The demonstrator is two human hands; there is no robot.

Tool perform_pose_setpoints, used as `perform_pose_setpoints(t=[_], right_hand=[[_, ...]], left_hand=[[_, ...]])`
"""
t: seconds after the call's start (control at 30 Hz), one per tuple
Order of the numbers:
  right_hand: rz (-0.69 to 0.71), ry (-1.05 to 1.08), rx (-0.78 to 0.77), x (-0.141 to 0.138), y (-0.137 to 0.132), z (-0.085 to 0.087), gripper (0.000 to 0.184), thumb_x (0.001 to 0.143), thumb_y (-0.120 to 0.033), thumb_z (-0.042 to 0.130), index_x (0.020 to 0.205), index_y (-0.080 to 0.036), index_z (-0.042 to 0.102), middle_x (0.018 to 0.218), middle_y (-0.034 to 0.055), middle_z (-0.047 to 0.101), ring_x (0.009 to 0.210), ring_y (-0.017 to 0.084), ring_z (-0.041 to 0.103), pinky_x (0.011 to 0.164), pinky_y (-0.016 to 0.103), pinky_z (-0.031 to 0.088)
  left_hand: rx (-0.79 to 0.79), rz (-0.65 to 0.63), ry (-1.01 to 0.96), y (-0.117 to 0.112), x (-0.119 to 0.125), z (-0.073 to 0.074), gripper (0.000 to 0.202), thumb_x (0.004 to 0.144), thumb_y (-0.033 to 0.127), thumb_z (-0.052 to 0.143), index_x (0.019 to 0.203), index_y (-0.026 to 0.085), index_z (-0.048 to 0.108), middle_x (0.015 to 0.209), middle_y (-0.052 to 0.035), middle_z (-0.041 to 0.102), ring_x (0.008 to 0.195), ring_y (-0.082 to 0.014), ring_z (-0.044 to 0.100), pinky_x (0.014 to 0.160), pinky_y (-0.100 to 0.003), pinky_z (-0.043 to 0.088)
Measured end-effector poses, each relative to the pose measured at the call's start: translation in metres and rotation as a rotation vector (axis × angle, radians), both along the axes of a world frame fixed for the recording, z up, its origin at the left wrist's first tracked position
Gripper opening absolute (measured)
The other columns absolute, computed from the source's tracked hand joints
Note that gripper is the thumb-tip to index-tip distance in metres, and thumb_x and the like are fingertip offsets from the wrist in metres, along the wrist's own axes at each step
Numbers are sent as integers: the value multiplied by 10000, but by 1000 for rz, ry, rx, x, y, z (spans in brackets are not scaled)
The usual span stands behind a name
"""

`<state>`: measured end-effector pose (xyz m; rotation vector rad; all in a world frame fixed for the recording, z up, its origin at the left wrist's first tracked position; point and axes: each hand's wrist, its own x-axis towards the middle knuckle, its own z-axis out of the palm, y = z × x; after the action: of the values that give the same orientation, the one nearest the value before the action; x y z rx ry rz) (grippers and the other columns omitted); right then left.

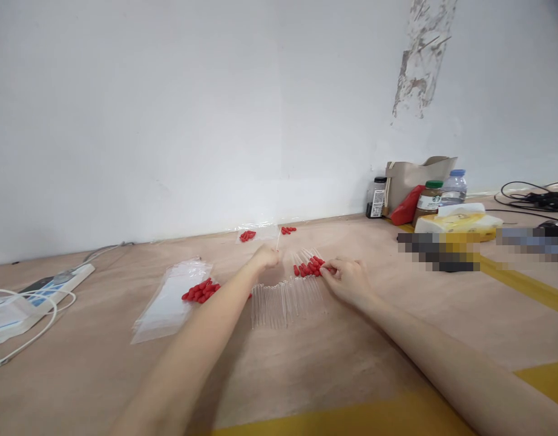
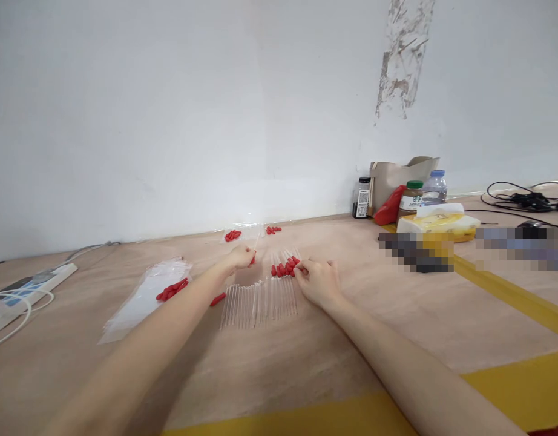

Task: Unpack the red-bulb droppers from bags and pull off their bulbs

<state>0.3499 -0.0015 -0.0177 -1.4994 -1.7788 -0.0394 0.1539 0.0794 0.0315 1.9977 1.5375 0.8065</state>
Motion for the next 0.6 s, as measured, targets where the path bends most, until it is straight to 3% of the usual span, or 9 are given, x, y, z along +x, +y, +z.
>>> perform_pose_setpoints(t=[0.07,0.17,0.3,0.43,0.6], right_hand=[[47,76,74,-2,0,-2,229,793,-328,461,873,-203,634,778,32,594,691,148,544,694,298,356],[170,151,225,-11,-7,-1,357,797,-382,475,1072,-165,541,934,83,550,834,173,539,740,296,413],[370,-33,333,-31,-28,6,419,785,-427,509,1135,-197,504,1070,99,518,980,203,489,831,340,387],[475,-251,360,-49,-41,4,322,801,-399,516,1067,-226,571,939,61,606,911,197,491,826,376,322],[524,-298,412,-61,-42,-7,193,838,-300,484,940,-221,627,682,12,605,737,145,473,803,365,274]], left_hand=[[105,10,26,-22,-20,3,216,831,254,503,1009,133,523,961,-62,576,891,-202,555,777,-371,451],[272,-79,51,-67,-52,-3,138,825,243,497,956,205,514,925,-18,588,876,-164,556,780,-306,433],[604,-261,207,-112,-82,-24,104,847,222,463,927,205,526,871,-20,609,797,-148,576,696,-268,443],[834,-295,241,-124,-85,-45,77,825,212,512,887,197,555,820,-19,626,773,-150,570,724,-290,424],[863,-281,242,-125,-76,-53,67,819,222,525,843,193,580,794,-17,635,754,-146,558,728,-294,402]])
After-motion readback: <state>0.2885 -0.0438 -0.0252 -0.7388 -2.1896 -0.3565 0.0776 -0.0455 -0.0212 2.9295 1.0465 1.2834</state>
